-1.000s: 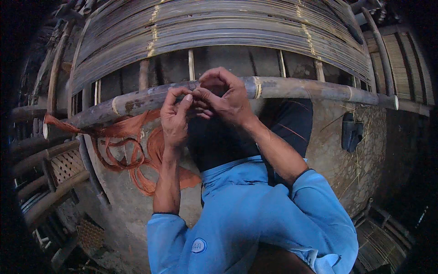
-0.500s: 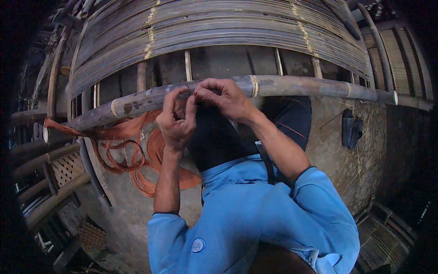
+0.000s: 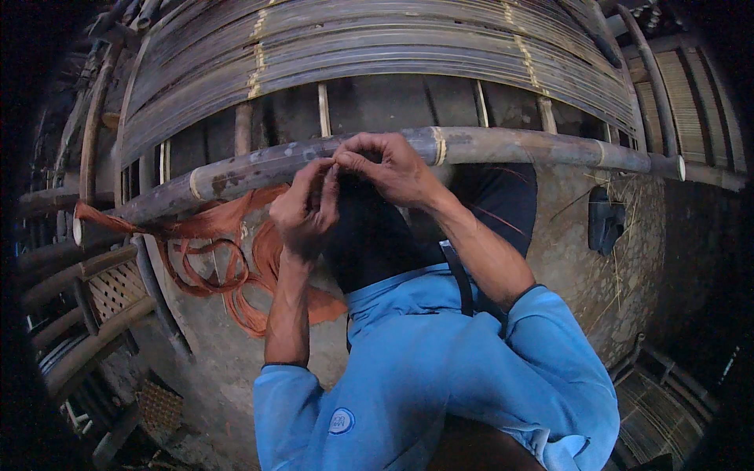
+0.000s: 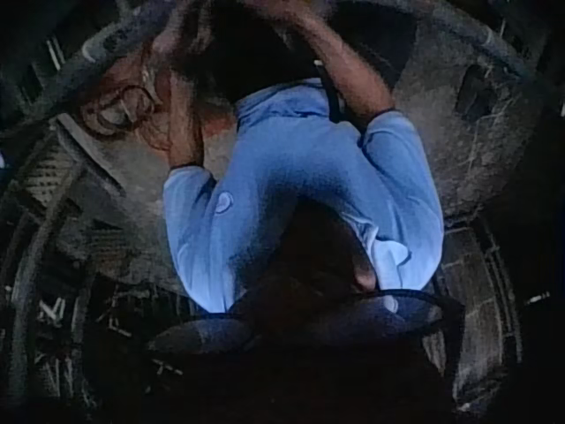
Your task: The person weaves a bamboo mat by threading long fibers through a horizontal bamboo frame and tying them with a red string.
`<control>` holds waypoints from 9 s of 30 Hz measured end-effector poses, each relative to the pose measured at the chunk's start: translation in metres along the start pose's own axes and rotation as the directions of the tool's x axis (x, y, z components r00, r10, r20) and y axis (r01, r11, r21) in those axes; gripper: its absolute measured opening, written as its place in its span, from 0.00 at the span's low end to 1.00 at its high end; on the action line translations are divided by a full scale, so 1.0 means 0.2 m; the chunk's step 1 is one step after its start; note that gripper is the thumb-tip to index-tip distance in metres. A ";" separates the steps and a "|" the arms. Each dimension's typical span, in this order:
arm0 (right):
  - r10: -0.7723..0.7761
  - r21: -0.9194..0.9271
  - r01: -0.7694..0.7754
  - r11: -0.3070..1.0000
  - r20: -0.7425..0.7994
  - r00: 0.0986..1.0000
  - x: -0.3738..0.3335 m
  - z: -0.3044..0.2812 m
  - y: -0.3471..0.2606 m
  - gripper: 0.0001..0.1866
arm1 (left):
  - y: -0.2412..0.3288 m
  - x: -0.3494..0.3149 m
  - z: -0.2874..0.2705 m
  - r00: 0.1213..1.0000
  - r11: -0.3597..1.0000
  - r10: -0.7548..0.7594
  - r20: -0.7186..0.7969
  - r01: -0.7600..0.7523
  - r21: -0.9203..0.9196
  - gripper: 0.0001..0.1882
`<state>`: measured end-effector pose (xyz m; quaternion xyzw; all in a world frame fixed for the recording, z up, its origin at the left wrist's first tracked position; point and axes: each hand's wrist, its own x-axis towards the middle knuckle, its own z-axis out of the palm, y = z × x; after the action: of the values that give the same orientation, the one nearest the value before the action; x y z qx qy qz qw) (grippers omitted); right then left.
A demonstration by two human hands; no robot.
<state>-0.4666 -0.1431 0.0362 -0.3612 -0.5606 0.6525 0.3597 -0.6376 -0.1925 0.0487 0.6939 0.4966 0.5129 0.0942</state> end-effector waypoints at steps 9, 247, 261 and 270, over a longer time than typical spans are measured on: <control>-0.139 -0.157 0.115 0.981 -0.148 0.979 -0.02 0.07 -0.01 0.10 | -0.03 -0.02 -0.01 0.910 0.821 -0.402 0.105 0.408 -0.400 0.07; 0.443 0.398 -0.612 0.684 0.440 0.781 0.53 1.22 0.32 0.12 | -0.58 -0.45 -1.19 0.386 0.330 -0.920 -0.064 0.679 -0.656 0.17; 0.403 0.166 -0.494 0.853 0.392 0.827 0.54 1.22 0.30 0.12 | -0.58 -0.47 -1.19 0.389 0.332 -0.919 -0.072 0.661 -0.673 0.15; 0.495 0.342 -0.599 0.724 0.346 0.797 0.56 1.21 0.30 0.11 | -0.63 -0.52 -1.20 0.393 0.364 -0.912 -0.114 0.650 -0.667 0.19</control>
<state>-0.7354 -0.1662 -0.0051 -0.3434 -0.3054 0.8748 0.1532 -0.9036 -0.3040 0.0136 0.1524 0.6191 0.6609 0.3959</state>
